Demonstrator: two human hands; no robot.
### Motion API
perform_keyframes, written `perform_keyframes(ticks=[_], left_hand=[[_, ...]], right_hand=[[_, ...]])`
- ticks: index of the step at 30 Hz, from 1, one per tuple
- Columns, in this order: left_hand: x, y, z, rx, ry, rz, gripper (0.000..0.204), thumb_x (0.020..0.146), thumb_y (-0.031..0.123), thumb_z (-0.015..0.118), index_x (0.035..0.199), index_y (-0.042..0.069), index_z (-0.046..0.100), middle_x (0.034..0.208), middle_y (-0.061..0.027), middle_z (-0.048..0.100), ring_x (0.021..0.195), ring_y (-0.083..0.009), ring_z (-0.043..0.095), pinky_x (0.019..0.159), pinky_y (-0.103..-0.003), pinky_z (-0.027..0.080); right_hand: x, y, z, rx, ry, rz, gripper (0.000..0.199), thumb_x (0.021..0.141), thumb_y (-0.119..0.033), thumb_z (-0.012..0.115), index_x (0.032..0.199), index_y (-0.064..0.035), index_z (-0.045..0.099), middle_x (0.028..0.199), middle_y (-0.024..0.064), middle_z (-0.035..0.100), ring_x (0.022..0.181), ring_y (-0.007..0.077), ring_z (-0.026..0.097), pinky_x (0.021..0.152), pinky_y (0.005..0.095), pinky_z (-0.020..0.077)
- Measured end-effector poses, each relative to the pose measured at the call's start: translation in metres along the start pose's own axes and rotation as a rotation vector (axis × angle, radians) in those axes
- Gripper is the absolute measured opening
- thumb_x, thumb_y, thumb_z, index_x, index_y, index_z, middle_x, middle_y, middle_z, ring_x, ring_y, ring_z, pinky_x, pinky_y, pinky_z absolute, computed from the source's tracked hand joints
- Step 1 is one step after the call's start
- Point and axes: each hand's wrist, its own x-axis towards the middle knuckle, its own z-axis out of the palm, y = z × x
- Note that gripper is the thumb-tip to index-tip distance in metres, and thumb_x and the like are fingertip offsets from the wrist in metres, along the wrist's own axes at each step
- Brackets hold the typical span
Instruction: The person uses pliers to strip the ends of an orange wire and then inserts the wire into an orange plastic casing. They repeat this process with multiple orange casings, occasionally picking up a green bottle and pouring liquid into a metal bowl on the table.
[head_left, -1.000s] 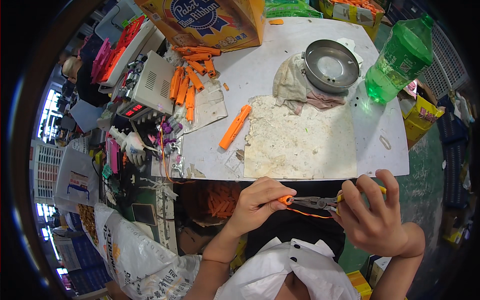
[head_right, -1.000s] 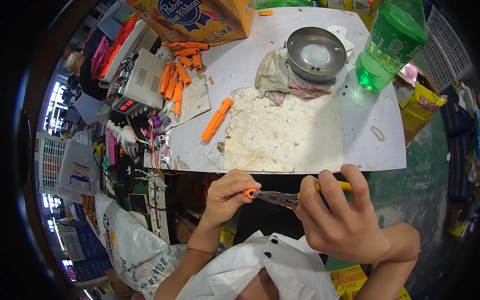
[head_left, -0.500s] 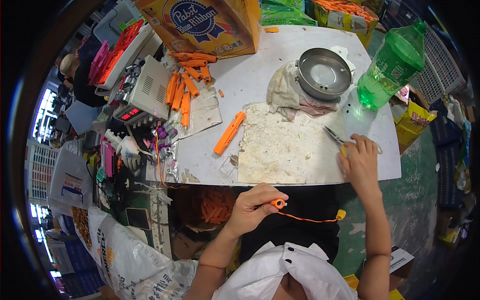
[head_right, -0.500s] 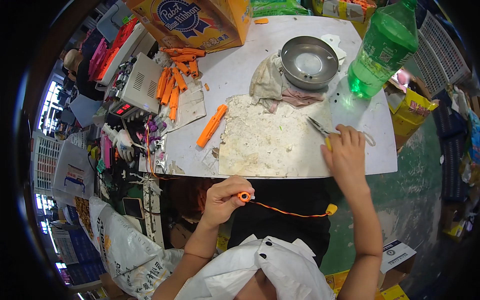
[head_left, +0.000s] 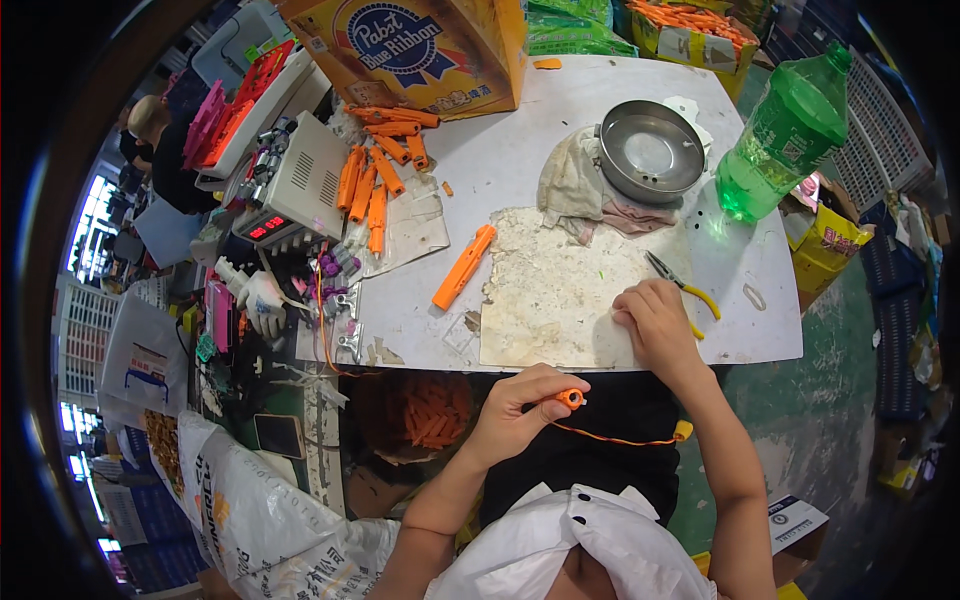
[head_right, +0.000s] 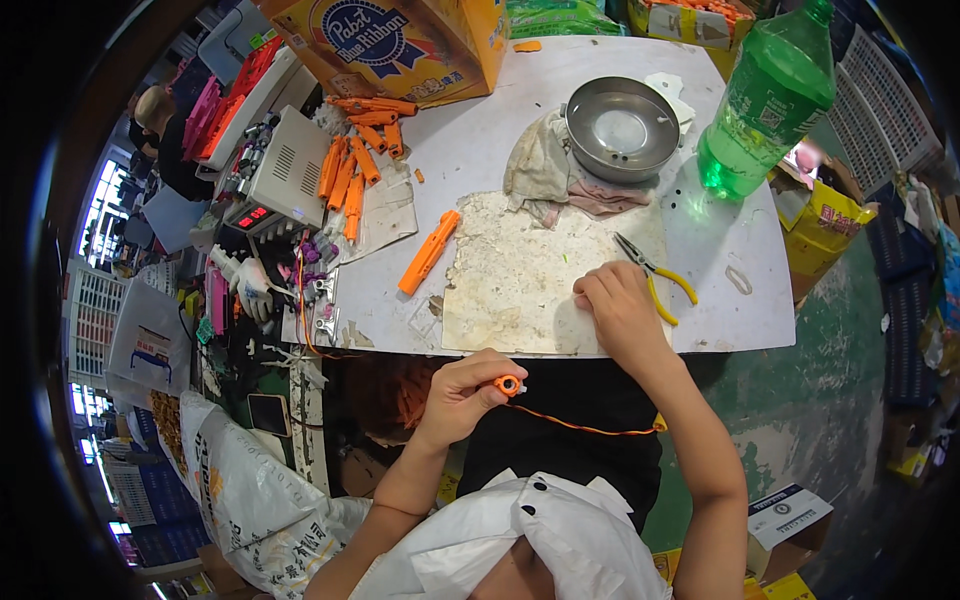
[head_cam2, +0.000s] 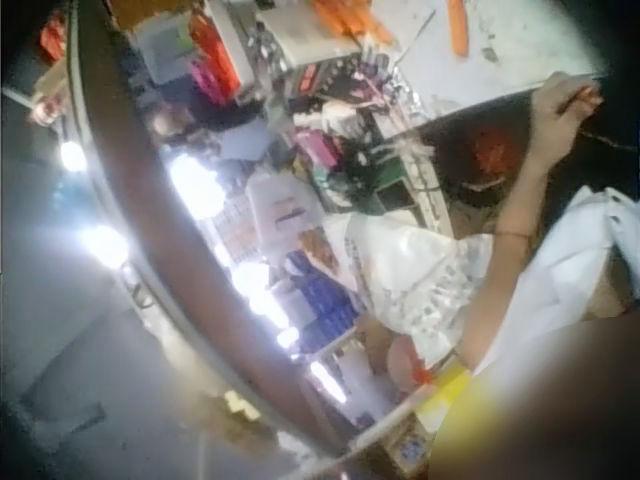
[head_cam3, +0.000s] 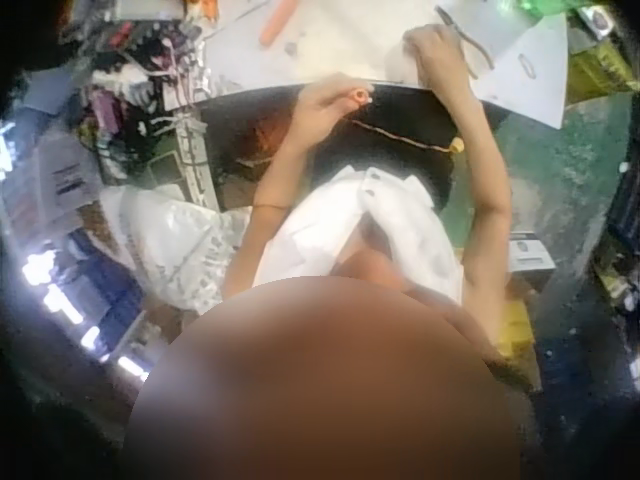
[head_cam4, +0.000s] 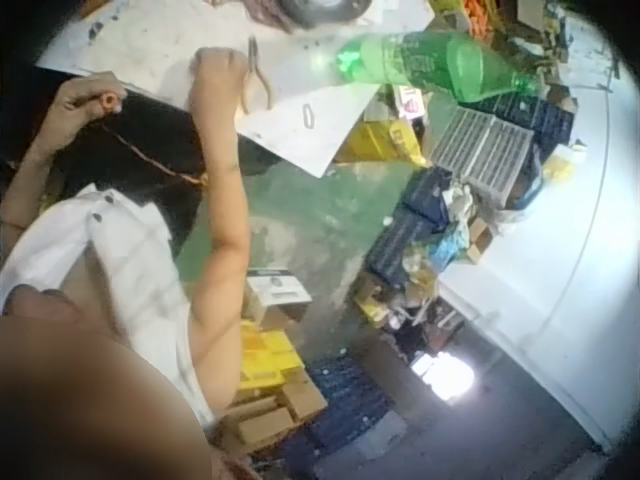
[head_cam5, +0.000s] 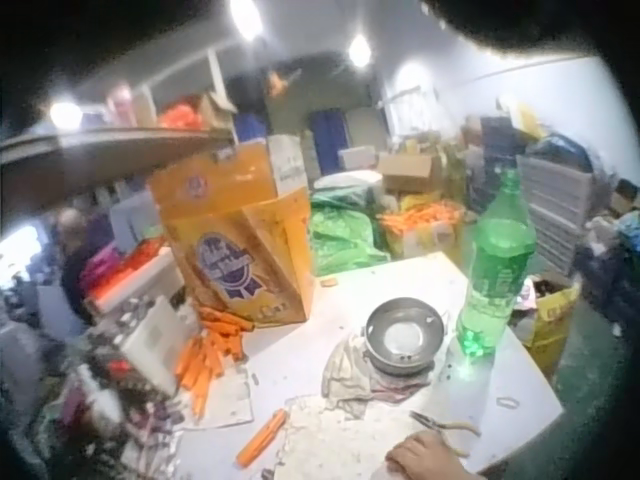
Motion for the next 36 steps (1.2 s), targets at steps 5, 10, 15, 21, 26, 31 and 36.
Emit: perform_keyframes(ticks=[5,10,15,21,26,31,36], left_hand=[[0.002,0.005,0.004,0.124,0.064,-0.017,0.026,0.084,0.015,0.065,0.105,-0.001,0.064,0.088,-0.0085,0.064,0.078,-0.0147,0.058,0.071,-0.024,0.044],[0.006,0.009,0.006,0.296,0.052,0.002,0.026,0.082,0.007,0.064,0.107,0.0,0.063,0.09,-0.0116,0.065,0.08,-0.0198,0.061,0.072,-0.028,0.048],[0.009,0.012,0.011,0.4,0.059,0.093,0.025,0.08,0.007,0.065,0.104,-0.003,0.063,0.086,-0.0107,0.066,0.076,-0.0198,0.06,0.07,-0.027,0.047],[0.01,0.017,0.011,0.529,0.045,0.144,0.025,0.079,0.007,0.066,0.102,-0.002,0.063,0.083,-0.0117,0.064,0.073,-0.0234,0.06,0.067,-0.03,0.047],[0.01,0.015,0.015,0.672,0.066,0.252,0.025,0.078,0.008,0.065,0.101,-0.001,0.062,0.079,-0.0119,0.062,0.069,-0.0255,0.058,0.065,-0.032,0.046],[0.006,0.016,0.024,0.639,0.1,0.187,0.023,0.081,0.012,0.064,0.1,-0.002,0.062,0.078,-0.0118,0.061,0.068,-0.0253,0.057,0.064,-0.031,0.046],[0.008,0.023,0.019,0.445,0.023,0.076,0.023,0.085,0.015,0.062,0.099,-0.003,0.062,0.076,-0.012,0.06,0.066,-0.0248,0.055,0.062,-0.03,0.045]], right_hand=[[0.0,-0.055,-0.045,0.524,-0.072,0.155,0.015,0.074,0.0,0.066,0.088,-0.0009,0.061,0.077,0.008,0.059,0.076,0.0245,0.057,0.069,0.0327,0.0464],[0.0,-0.075,-0.064,0.407,-0.108,-0.113,0.024,0.068,0.003,0.067,0.092,-0.0002,0.061,0.078,0.0084,0.06,0.077,0.0243,0.057,0.072,0.0328,0.0467],[-0.002,-0.081,-0.068,0.234,-0.129,-0.222,0.033,0.067,0.004,0.064,0.098,0.0009,0.058,0.081,0.0087,0.06,0.079,0.026,0.056,0.076,0.0344,0.0457],[-0.002,-0.085,-0.07,0.245,-0.212,-0.152,0.032,0.066,0.002,0.061,0.098,-0.0001,0.056,0.078,0.0089,0.056,0.078,0.0256,0.054,0.074,0.0355,0.0445],[-0.002,-0.081,-0.075,0.107,-0.339,-0.157,0.024,0.068,-0.004,0.06,0.091,-0.0016,0.055,0.078,0.0082,0.049,0.077,0.0233,0.051,0.073,0.0342,0.0425],[-0.001,-0.083,-0.077,0.008,-0.285,-0.28,0.022,0.069,-0.009,0.06,0.088,-0.0017,0.054,0.079,0.0071,0.045,0.075,0.0217,0.049,0.074,0.0325,0.0423],[0.0,-0.079,-0.079,-0.035,-0.267,-0.398,0.019,0.069,-0.01,0.061,0.085,-0.0018,0.054,0.078,0.0059,0.044,0.072,0.0209,0.048,0.069,0.0299,0.0429]])
